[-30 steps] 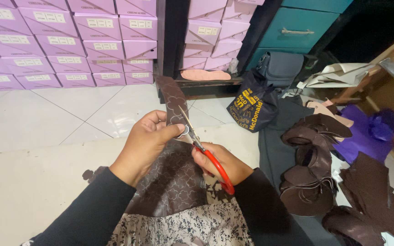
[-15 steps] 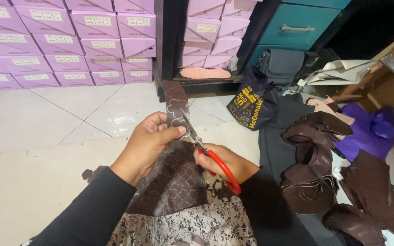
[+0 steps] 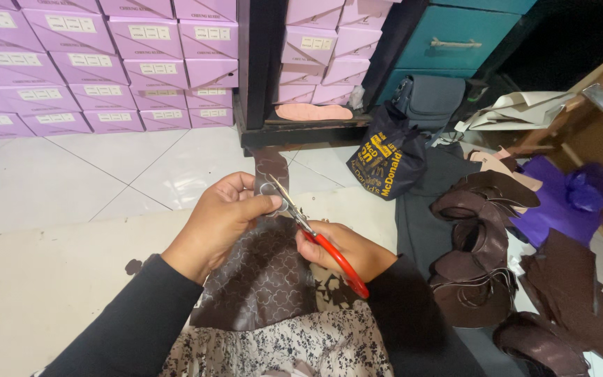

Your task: The person sits on the floor and uses red-handled scissors to cut a brown patterned fabric into small, cloud-shaped pieces. They hold the fabric in their left hand and cut along the pattern lines, dropping the finished pieces onto the floor.

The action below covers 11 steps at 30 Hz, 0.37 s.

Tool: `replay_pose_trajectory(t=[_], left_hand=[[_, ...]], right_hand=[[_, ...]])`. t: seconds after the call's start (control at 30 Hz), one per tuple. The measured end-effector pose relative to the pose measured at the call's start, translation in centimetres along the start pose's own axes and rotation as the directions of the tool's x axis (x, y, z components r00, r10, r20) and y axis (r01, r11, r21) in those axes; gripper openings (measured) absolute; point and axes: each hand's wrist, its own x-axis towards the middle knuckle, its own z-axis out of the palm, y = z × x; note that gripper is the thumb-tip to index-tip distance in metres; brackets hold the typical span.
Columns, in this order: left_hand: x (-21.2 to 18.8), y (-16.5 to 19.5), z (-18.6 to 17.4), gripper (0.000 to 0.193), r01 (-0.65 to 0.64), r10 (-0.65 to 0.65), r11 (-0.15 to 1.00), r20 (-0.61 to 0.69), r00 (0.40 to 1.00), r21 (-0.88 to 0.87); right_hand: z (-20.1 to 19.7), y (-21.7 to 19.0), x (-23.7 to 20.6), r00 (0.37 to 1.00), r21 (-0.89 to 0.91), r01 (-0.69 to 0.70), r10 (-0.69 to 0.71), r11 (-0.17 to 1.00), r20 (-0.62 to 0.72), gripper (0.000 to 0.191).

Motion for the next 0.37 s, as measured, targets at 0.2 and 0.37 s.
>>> replay_pose_trajectory(t=[0.2,0.37], left_hand=[[0.15,0.10,-0.48,0.015,0.070,-0.071,0.997,0.048,0.996,0.024],[0.21,-0.32,-0.57,0.016,0.044,-0.046,0.998,0.045,0.998,0.043]], right_hand=[[0.07,-0.32,-0.21,0.999,0.021,0.049,-0.049,0.999,0.012,0.029],[0.16,-0.09,-0.23,1.000,-0.058,0.014,-0.015,0.998,-0.009,0.034]])
